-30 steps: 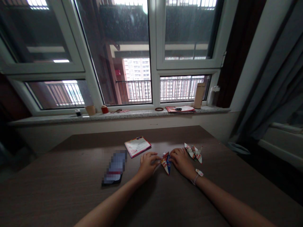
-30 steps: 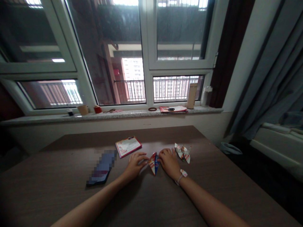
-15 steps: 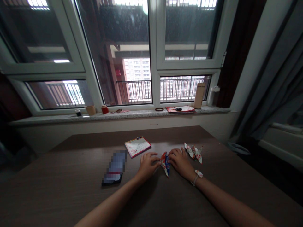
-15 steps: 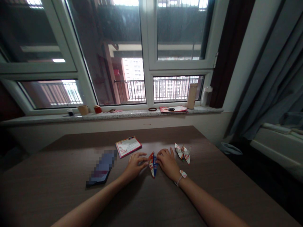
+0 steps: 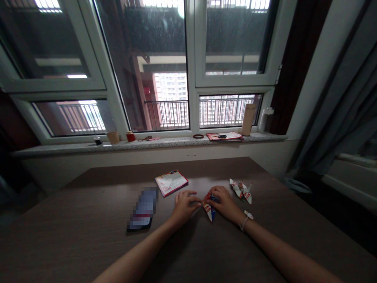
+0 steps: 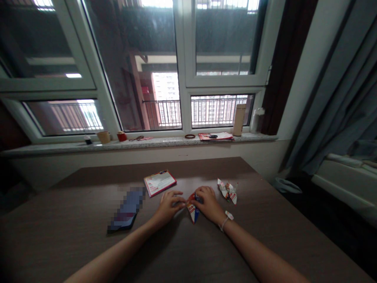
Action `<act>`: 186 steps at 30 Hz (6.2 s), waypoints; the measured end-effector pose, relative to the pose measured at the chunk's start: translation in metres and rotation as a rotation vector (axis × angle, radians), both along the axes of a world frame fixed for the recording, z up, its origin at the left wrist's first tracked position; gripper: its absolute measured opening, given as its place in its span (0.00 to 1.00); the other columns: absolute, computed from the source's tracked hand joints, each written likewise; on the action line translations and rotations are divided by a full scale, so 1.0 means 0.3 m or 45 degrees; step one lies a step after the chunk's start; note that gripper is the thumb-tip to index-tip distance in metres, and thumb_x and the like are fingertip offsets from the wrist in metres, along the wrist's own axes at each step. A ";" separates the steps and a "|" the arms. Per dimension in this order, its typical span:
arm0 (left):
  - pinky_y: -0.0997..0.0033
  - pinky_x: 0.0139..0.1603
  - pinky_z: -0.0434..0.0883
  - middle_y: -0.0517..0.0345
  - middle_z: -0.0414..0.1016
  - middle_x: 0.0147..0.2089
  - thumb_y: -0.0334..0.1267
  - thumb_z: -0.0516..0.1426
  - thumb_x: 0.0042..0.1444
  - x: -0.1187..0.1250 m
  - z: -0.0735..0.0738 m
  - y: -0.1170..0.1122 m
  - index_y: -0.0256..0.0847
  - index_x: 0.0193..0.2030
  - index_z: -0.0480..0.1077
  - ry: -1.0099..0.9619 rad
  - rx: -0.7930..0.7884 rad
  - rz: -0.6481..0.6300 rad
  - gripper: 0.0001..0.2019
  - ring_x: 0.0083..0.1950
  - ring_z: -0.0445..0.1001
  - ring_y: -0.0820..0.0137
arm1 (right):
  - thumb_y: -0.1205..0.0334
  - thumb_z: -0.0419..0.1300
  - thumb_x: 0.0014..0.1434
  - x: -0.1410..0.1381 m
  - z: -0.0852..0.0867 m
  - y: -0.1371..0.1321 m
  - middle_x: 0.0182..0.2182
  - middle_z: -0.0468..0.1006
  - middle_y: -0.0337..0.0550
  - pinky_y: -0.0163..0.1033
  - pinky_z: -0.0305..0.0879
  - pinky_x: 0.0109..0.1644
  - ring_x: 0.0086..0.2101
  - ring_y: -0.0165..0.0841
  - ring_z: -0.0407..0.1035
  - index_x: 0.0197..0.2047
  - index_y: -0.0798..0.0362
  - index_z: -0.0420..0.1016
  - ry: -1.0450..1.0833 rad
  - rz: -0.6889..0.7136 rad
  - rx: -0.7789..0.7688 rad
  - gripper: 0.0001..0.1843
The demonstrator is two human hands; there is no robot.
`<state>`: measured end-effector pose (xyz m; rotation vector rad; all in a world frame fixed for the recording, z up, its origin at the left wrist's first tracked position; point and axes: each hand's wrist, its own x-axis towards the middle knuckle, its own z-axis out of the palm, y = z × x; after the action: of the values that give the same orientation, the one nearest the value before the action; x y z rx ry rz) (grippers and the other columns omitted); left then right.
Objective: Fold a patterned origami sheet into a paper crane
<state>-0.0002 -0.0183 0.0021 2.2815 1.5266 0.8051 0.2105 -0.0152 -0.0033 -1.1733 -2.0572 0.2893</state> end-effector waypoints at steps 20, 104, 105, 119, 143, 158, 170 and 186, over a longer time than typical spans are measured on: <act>0.52 0.63 0.55 0.61 0.74 0.55 0.47 0.62 0.54 0.001 -0.010 0.003 0.55 0.39 0.79 -0.015 -0.002 -0.028 0.07 0.59 0.65 0.60 | 0.53 0.60 0.59 -0.025 0.023 -0.027 0.44 0.74 0.43 0.51 0.48 0.62 0.55 0.42 0.58 0.39 0.49 0.76 -0.201 -0.148 -0.013 0.10; 0.50 0.64 0.50 0.58 0.74 0.53 0.40 0.62 0.53 0.041 -0.014 0.008 0.46 0.31 0.76 0.006 -0.043 0.134 0.03 0.59 0.65 0.60 | 0.59 0.57 0.62 -0.026 0.011 -0.019 0.43 0.73 0.42 0.52 0.46 0.62 0.52 0.40 0.59 0.38 0.49 0.72 -0.256 -0.037 -0.078 0.04; 0.52 0.64 0.51 0.59 0.74 0.53 0.40 0.63 0.53 0.041 -0.017 0.012 0.46 0.31 0.76 0.004 -0.040 0.142 0.03 0.59 0.65 0.60 | 0.59 0.58 0.62 -0.026 0.011 -0.019 0.43 0.73 0.42 0.52 0.47 0.62 0.52 0.40 0.59 0.39 0.49 0.72 -0.257 -0.035 -0.079 0.05; 0.57 0.60 0.57 0.62 0.74 0.55 0.41 0.64 0.50 0.028 -0.011 0.051 0.48 0.29 0.78 0.032 -0.030 0.163 0.03 0.59 0.64 0.60 | 0.40 0.60 0.56 -0.063 0.028 -0.035 0.42 0.74 0.44 0.53 0.48 0.60 0.49 0.43 0.62 0.37 0.50 0.75 -0.260 -0.168 -0.055 0.21; 0.56 0.63 0.56 0.60 0.61 0.65 0.44 0.67 0.46 0.018 -0.011 0.070 0.50 0.37 0.76 0.092 -0.071 0.221 0.11 0.65 0.58 0.57 | 0.41 0.56 0.60 -0.075 0.019 -0.036 0.42 0.75 0.45 0.59 0.44 0.63 0.49 0.43 0.64 0.37 0.50 0.75 -0.365 -0.230 0.035 0.21; 0.54 0.64 0.56 0.57 0.60 0.66 0.45 0.67 0.46 0.004 -0.003 0.070 0.48 0.38 0.74 0.088 -0.074 0.190 0.12 0.67 0.55 0.56 | 0.36 0.63 0.49 -0.062 0.051 -0.025 0.43 0.74 0.44 0.61 0.42 0.63 0.49 0.45 0.64 0.34 0.50 0.74 -0.348 -0.179 -0.141 0.24; 0.54 0.64 0.56 0.56 0.61 0.65 0.47 0.67 0.46 0.007 0.011 0.064 0.48 0.38 0.75 0.099 -0.105 0.200 0.13 0.67 0.55 0.55 | 0.36 0.66 0.44 -0.045 0.066 -0.041 0.47 0.73 0.46 0.61 0.41 0.64 0.51 0.46 0.63 0.42 0.50 0.74 -0.376 -0.081 -0.183 0.29; 0.56 0.63 0.57 0.57 0.63 0.64 0.47 0.67 0.46 0.008 0.010 0.061 0.49 0.38 0.75 0.118 -0.108 0.212 0.13 0.66 0.57 0.56 | 0.38 0.69 0.38 -0.021 0.032 -0.061 0.53 0.69 0.47 0.62 0.36 0.65 0.55 0.46 0.61 0.49 0.49 0.68 -0.348 -0.023 -0.209 0.39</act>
<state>0.0022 -0.0001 0.0051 2.1805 1.7760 0.6700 0.2043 -0.0335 0.0061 -1.3947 -2.2914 0.3085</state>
